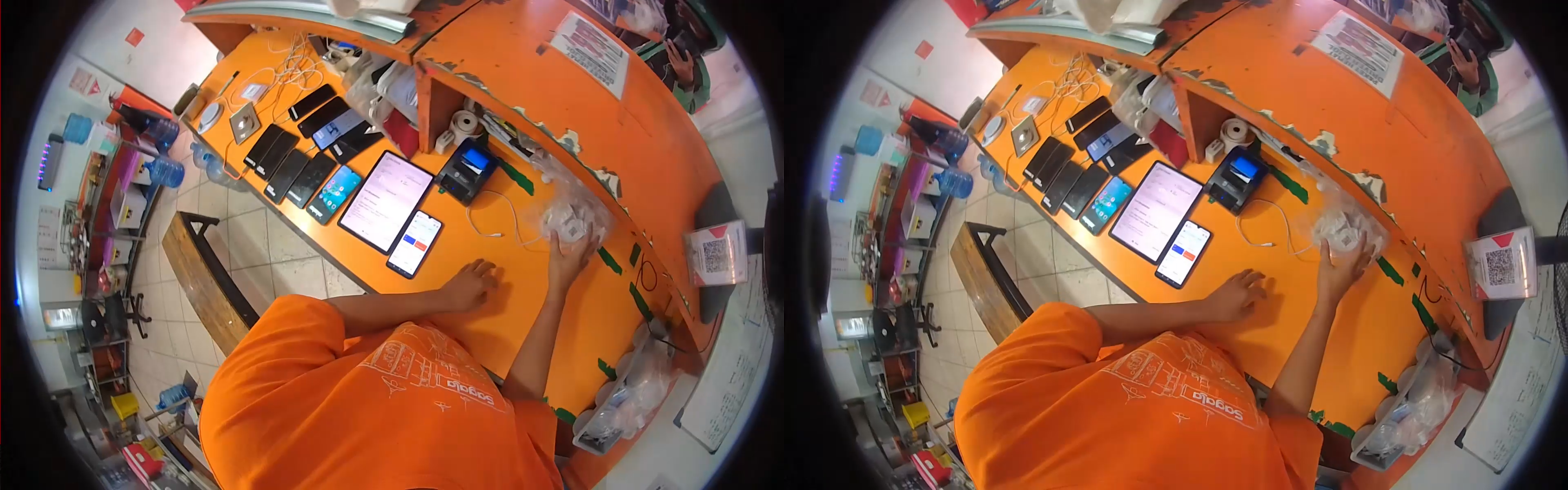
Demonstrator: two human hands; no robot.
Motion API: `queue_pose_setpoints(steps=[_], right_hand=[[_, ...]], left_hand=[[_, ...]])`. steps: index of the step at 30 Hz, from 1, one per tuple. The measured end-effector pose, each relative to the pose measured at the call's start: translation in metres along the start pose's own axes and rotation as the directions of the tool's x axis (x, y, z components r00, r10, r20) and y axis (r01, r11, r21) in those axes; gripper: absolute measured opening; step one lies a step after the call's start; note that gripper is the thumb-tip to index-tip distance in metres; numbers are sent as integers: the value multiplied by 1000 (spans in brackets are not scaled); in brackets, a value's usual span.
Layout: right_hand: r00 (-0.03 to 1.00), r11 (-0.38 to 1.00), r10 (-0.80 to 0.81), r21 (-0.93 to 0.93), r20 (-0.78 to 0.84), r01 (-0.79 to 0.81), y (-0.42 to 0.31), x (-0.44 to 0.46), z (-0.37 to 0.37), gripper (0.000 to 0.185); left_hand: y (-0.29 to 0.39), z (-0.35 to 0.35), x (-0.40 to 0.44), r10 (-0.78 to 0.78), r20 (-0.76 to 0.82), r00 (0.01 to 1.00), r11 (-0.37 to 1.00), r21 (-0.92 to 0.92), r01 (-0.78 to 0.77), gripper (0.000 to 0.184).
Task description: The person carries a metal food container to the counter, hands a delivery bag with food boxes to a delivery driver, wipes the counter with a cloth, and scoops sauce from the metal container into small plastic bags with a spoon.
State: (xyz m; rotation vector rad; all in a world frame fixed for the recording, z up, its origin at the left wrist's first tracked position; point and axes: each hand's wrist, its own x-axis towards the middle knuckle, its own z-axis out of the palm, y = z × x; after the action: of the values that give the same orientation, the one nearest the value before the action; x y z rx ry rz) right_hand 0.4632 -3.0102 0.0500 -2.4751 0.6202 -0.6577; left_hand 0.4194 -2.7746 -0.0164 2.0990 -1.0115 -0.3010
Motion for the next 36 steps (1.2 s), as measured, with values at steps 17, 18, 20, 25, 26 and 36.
queue_pose_setpoints(steps=[17, 18, 20, 25, 26, 36], right_hand=[[986, 993, 66, 88, 150, -80, 15, -211, 53, 54], [987, 991, 62, 105, 148, -78, -1, -215, 62, 54], [990, 988, 38, 141, 138, -57, -43, -226, 77, 43], [911, 750, 55, 585, 408, -307, -163, -243, 109, 20], [870, 701, -75, 647, 487, -301, -181, -250, 123, 14], [762, 789, 204, 358, 615, -500, -332, -306, 228, 28]], left_hand=[[-35, -108, -97, -166, -278, 946, 986, -74, 151, 30], [-55, -125, -117, -197, -349, 916, 978, -1, 210, 28], [-94, -154, -167, -347, -544, 764, 898, 44, 438, 28], [-150, -224, -263, -445, -700, 559, 775, 13, 632, 22], [-158, -234, -276, -457, -700, 549, 779, -19, 626, 22], [-271, -362, -334, -297, -556, 776, 831, 249, 497, 44]])
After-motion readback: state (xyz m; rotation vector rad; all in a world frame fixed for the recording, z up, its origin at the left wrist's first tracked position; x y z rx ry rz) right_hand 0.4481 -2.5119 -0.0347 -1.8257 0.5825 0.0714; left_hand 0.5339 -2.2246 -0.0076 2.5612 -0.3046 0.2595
